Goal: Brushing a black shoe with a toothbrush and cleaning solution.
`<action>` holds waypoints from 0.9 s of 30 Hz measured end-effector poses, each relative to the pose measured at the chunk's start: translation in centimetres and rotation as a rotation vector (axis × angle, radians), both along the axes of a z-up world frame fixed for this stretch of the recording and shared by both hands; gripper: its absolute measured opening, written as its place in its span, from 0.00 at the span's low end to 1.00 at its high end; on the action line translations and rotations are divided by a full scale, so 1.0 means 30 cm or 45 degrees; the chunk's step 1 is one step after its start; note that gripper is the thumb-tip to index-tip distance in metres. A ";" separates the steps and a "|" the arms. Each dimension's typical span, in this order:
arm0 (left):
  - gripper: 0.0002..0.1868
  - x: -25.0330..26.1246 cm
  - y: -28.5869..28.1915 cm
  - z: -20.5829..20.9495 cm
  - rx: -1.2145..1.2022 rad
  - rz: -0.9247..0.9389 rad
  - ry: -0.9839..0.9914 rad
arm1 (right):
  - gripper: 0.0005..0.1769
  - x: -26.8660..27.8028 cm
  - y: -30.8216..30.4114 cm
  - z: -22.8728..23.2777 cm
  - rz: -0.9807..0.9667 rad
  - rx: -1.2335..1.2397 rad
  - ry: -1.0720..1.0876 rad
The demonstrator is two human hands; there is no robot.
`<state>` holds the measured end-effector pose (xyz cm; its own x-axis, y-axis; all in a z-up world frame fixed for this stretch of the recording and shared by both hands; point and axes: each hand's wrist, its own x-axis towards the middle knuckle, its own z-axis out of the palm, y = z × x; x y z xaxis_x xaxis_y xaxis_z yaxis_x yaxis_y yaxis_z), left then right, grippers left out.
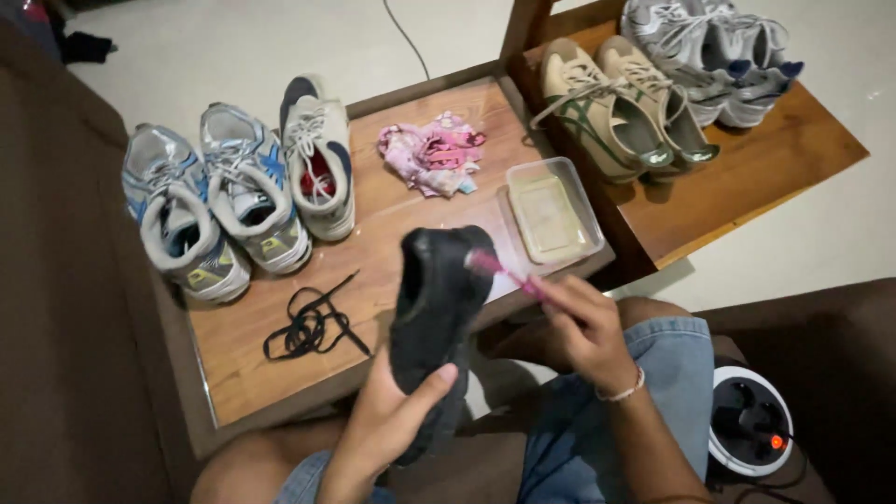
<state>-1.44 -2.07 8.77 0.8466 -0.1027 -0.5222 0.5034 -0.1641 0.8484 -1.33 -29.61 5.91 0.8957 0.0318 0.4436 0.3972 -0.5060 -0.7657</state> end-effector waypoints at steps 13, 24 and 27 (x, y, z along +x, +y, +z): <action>0.34 0.014 -0.005 0.004 -0.044 -0.080 -0.047 | 0.31 -0.012 0.011 -0.021 0.097 -0.331 0.136; 0.37 0.013 -0.001 0.077 0.089 -0.174 0.128 | 0.24 -0.005 0.032 0.050 0.332 -0.220 0.261; 0.37 0.025 -0.005 0.079 0.103 -0.142 0.162 | 0.25 0.000 0.020 0.023 0.335 -0.232 0.273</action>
